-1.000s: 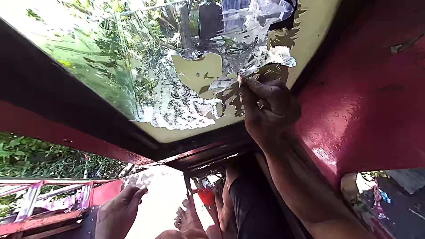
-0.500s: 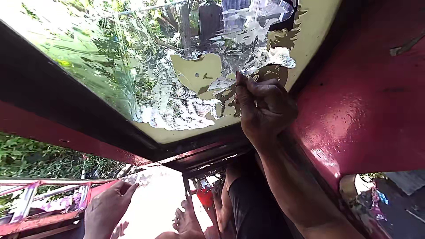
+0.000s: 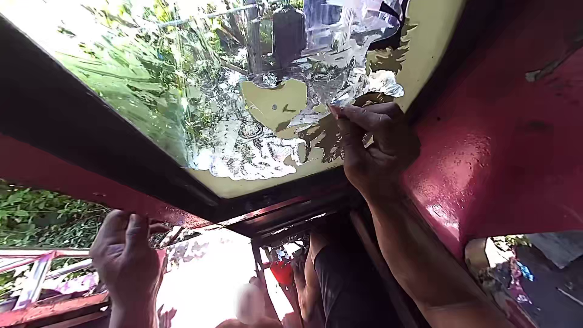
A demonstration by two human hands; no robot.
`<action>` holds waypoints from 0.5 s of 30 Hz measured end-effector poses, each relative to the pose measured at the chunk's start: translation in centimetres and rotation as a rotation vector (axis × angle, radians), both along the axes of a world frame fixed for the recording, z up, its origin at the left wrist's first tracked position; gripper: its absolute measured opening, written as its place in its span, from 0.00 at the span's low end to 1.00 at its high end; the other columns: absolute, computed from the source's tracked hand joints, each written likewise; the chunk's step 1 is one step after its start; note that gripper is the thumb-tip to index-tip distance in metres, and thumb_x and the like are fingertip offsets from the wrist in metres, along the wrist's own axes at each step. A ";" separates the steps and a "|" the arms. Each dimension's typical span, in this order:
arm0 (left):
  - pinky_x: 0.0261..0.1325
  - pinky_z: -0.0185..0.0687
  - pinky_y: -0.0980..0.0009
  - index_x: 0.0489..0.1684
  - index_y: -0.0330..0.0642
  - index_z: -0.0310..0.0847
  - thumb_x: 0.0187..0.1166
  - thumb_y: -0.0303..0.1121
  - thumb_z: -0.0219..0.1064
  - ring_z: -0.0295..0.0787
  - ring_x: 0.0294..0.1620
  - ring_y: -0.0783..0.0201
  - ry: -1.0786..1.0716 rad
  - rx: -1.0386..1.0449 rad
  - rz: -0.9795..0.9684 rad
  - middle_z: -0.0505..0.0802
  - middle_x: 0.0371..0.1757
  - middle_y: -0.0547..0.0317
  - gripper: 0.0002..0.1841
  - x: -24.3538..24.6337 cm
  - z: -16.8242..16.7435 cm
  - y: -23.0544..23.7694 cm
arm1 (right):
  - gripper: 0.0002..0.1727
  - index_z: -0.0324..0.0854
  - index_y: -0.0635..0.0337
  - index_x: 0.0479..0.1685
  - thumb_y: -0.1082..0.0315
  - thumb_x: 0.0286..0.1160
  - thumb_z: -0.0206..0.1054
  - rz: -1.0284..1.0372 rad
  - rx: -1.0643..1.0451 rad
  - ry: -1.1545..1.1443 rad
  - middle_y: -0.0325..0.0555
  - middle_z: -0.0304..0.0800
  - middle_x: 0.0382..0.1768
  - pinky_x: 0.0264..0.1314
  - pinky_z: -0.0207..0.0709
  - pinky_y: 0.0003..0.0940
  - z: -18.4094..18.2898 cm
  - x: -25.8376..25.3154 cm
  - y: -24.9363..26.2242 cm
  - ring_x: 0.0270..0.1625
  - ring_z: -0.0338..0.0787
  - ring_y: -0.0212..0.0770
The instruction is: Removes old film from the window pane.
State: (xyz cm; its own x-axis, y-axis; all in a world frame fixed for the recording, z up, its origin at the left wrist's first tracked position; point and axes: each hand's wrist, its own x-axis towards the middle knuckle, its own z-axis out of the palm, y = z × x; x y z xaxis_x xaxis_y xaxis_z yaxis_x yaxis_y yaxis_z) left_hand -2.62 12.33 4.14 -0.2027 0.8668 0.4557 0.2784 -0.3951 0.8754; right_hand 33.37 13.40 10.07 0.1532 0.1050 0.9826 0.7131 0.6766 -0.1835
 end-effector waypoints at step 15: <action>0.74 0.77 0.63 0.78 0.50 0.62 0.92 0.46 0.19 0.81 0.69 0.71 -0.426 0.180 0.060 0.85 0.66 0.67 0.29 4.7 -1.3 3.3 | 0.06 0.92 0.71 0.35 0.80 0.71 0.68 -0.035 0.065 -0.088 0.50 0.86 0.31 0.46 0.81 0.22 0.3 0.2 0.7 0.41 0.87 0.35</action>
